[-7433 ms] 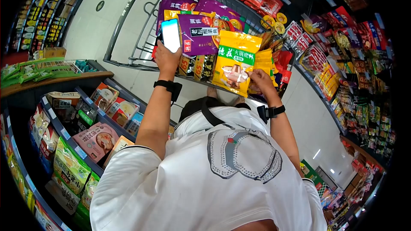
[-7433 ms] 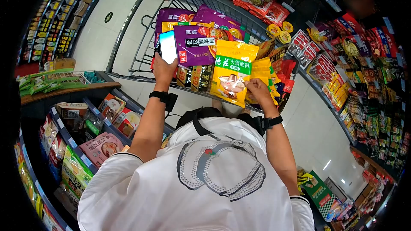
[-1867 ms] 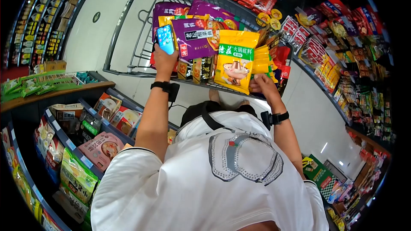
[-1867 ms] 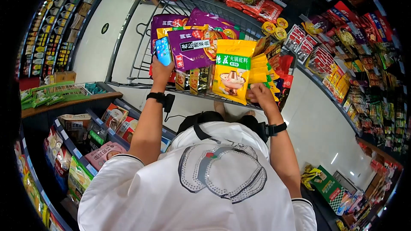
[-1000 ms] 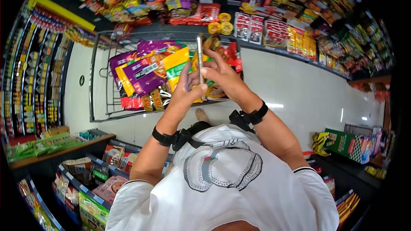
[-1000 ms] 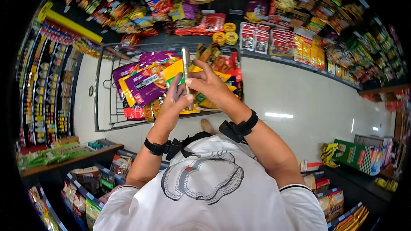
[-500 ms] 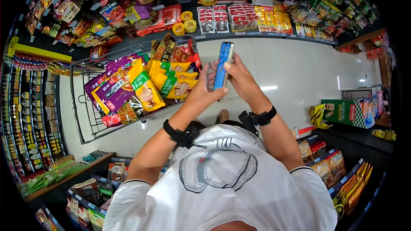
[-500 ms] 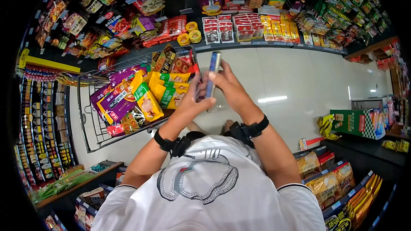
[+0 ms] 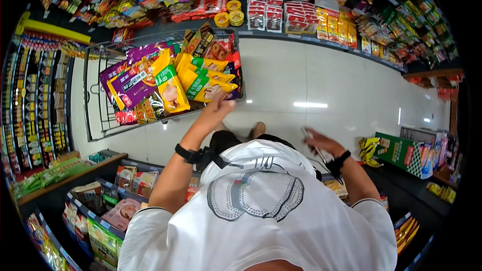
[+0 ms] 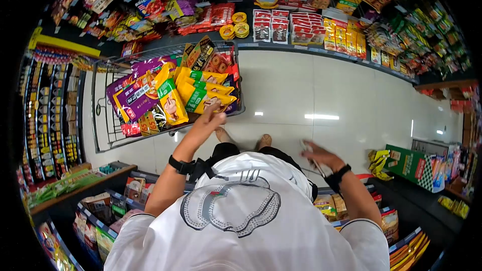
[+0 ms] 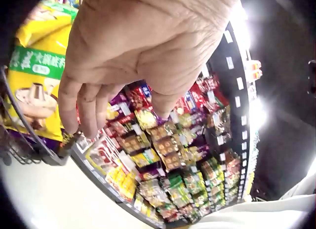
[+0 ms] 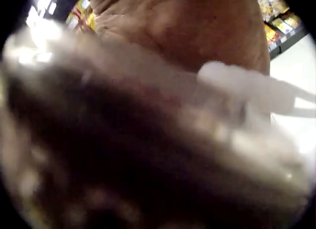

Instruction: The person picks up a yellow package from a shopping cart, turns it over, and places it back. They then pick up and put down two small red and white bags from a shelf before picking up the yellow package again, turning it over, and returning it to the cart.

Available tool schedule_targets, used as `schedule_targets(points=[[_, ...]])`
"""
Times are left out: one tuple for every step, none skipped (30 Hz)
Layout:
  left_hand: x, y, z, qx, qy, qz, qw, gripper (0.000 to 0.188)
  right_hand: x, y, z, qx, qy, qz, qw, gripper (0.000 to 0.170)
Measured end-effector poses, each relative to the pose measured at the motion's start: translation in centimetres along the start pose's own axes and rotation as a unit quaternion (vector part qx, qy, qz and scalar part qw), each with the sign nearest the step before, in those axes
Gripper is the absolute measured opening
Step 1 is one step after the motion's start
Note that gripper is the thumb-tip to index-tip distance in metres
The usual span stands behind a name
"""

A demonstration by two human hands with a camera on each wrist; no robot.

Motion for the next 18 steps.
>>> schedule_targets(points=[[-1.4, -0.9, -0.8, -0.022, -0.018, 0.030, 0.999, 0.075, 1.8, 0.4, 3.4, 0.019, -0.049, -0.046, 0.998, 0.094], [-2.7, -1.8, -1.5, -0.045, -0.036, 0.060, 0.997, 0.075, 2.7, 0.4, 6.9, -0.009, -0.098, -0.056, 0.994, 0.092], [-3.8, -2.7, -2.3, -0.067, -0.054, 0.087, 0.992, 0.075, 3.7, -1.0, 7.0, -0.034, -0.094, -0.073, 0.992, 0.090], [-4.6, -3.3, -2.6, -0.072, -0.068, 0.107, 0.989, 0.075, 4.6, -2.5, 7.0, -0.058, -0.088, -0.090, 0.990, 0.088], [-5.4, -4.0, -3.0, -0.078, -0.082, 0.126, 0.986, 0.075, 5.6, -4.1, 6.8, -0.083, -0.082, -0.108, 0.987, 0.087], [-5.9, -4.7, -3.3, -0.084, -0.096, 0.146, 0.981, 0.074, 5.7, -6.2, 5.4, -0.141, -0.112, -0.118, 0.977, 0.079], [-6.1, -5.4, -3.0, -0.079, -0.109, 0.165, 0.977, 0.074, 6.3, -6.6, 8.2, -0.119, -0.092, -0.146, 0.978, 0.076], [-6.1, -5.8, -2.9, -0.079, -0.115, 0.174, 0.975, 0.075, 6.6, -6.8, 10.7, -0.097, -0.072, -0.173, 0.977, 0.074], [-6.2, -6.2, -2.8, -0.078, -0.121, 0.183, 0.972, 0.075, 6.3, -7.7, 10.0, -0.061, -0.029, -0.168, 0.983, 0.075], [-6.3, -6.5, -2.8, -0.077, -0.126, 0.192, 0.970, 0.076, 6.1, -10.2, 6.9, -0.025, 0.014, -0.162, 0.986, 0.077], [-6.1, -6.6, -2.7, -0.075, -0.126, 0.195, 0.970, 0.077, 5.4, -11.9, 4.8, -0.018, 0.035, -0.156, 0.987, 0.078], [-5.8, -6.7, -2.8, -0.078, -0.128, 0.196, 0.969, 0.078, 4.7, -13.6, 2.7, -0.011, 0.056, -0.150, 0.987, 0.081], [-5.6, -6.6, -2.9, -0.079, -0.129, 0.195, 0.969, 0.079, 3.9, -14.7, 1.1, -0.035, 0.057, -0.146, 0.987, 0.082], [-5.3, -6.5, -2.9, -0.079, -0.129, 0.194, 0.969, 0.080, 3.4, -15.1, 0.0, -0.060, 0.058, -0.140, 0.987, 0.084], [-4.8, -6.5, -2.9, -0.080, -0.131, 0.192, 0.969, 0.082, 4.0, -14.5, -0.2, -0.061, 0.107, -0.160, 0.979, 0.085], [-4.4, -6.4, -3.0, -0.079, -0.126, 0.187, 0.971, 0.083, 3.8, -14.2, -0.5, -0.078, 0.088, -0.151, 0.982, 0.079], [-4.1, -6.2, -3.2, -0.079, -0.120, 0.183, 0.973, 0.084, 3.7, -14.0, -1.0, -0.094, 0.068, -0.143, 0.983, 0.073], [-3.9, -6.2, -3.3, -0.080, -0.114, 0.179, 0.974, 0.084, 3.7, -13.8, -1.7, -0.111, 0.049, -0.134, 0.984, 0.068]])
Point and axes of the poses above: each hand's wrist, its own y-axis towards the middle knuckle, its own x-axis out of the palm, z = x × y, the point moved 9 cm from there along y, towards the middle knuckle, and after that the axes turned 8 degrees about -y, right-handed, at the moved point
